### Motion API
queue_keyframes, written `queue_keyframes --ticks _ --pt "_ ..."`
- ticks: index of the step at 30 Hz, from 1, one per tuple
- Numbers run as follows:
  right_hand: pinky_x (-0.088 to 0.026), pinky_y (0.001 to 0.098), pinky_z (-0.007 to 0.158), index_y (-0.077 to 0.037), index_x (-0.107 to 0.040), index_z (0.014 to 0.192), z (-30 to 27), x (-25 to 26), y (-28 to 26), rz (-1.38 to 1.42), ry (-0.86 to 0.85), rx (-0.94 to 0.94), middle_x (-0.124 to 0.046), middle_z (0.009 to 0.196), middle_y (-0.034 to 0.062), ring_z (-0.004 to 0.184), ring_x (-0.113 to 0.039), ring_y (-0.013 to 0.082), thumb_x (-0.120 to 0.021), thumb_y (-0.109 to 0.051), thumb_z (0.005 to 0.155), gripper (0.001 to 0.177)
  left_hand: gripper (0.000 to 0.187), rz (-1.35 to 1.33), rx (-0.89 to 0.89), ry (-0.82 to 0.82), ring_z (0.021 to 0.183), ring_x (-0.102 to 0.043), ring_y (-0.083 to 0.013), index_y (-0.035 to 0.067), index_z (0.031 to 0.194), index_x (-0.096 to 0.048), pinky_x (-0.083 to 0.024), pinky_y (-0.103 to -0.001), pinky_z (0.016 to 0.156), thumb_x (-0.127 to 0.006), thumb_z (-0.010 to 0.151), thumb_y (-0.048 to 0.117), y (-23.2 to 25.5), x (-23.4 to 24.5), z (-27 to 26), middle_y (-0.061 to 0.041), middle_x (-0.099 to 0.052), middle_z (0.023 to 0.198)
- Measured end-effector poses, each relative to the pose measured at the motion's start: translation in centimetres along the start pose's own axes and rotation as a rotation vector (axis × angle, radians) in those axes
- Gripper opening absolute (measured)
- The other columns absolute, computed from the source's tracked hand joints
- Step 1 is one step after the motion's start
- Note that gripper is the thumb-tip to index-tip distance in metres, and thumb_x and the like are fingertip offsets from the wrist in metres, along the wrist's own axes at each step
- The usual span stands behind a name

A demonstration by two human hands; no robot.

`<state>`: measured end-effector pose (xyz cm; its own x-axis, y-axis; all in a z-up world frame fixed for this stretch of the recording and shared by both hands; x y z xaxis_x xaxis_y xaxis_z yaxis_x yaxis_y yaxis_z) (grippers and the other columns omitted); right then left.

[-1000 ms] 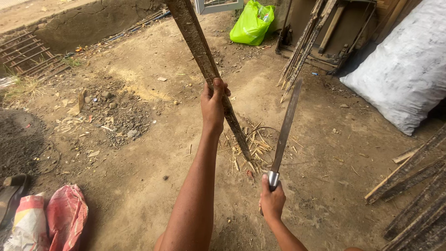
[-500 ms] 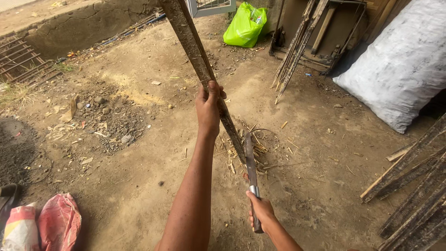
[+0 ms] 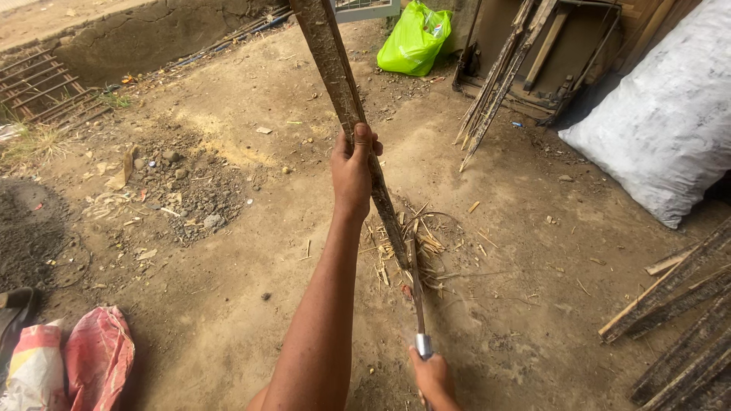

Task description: The person shaves and strips bark or layers from a long wooden beam by hand using a large blade, repeatedly scraping along the length of the wood while holding it upright.

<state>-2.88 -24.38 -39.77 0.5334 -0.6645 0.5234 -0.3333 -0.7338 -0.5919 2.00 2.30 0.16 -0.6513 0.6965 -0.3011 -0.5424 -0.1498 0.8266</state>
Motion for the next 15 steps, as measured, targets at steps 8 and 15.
queue_keyframes --ticks 8,15 --pt "-0.052 0.0364 0.037 -0.006 -0.06 0.078 -1.8 2.7 -1.5 0.227 -0.104 0.037 -0.059 0.057 0.0056 0.039 -0.055 0.018 -0.068 -0.052 0.09 0.048 0.048 -0.059 0.012 -0.02 0.078 -0.059 -0.0113 0.012 0.098 -0.059 -0.048 -0.028 0.069 -0.062 0.095 0.059 -0.2 -1.1 1.0 -0.002 -0.064 0.084" --pt "-0.046 0.0323 0.031 -0.007 -0.054 0.075 -5.7 7.8 -11.5 0.579 0.016 0.323 -0.055 0.053 0.0058 0.034 -0.049 0.0159 -0.065 -0.055 0.088 0.05 0.047 -0.073 0.019 -0.005 0.077 -0.06 -0.012 0.01 0.098 -0.061 -0.048 -0.028 0.069 -0.062 0.097 0.057 -0.5 -0.8 1.2 -0.002 -0.064 0.083"
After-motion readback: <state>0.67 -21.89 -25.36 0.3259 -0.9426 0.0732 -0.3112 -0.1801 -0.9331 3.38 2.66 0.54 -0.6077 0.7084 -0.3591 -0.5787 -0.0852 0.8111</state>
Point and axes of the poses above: each hand's wrist, its own z-axis towards the middle knuckle, its own x-axis out of the back of the hand, y = z × x, the point moved 2 cm from there along z, towards the middle knuckle
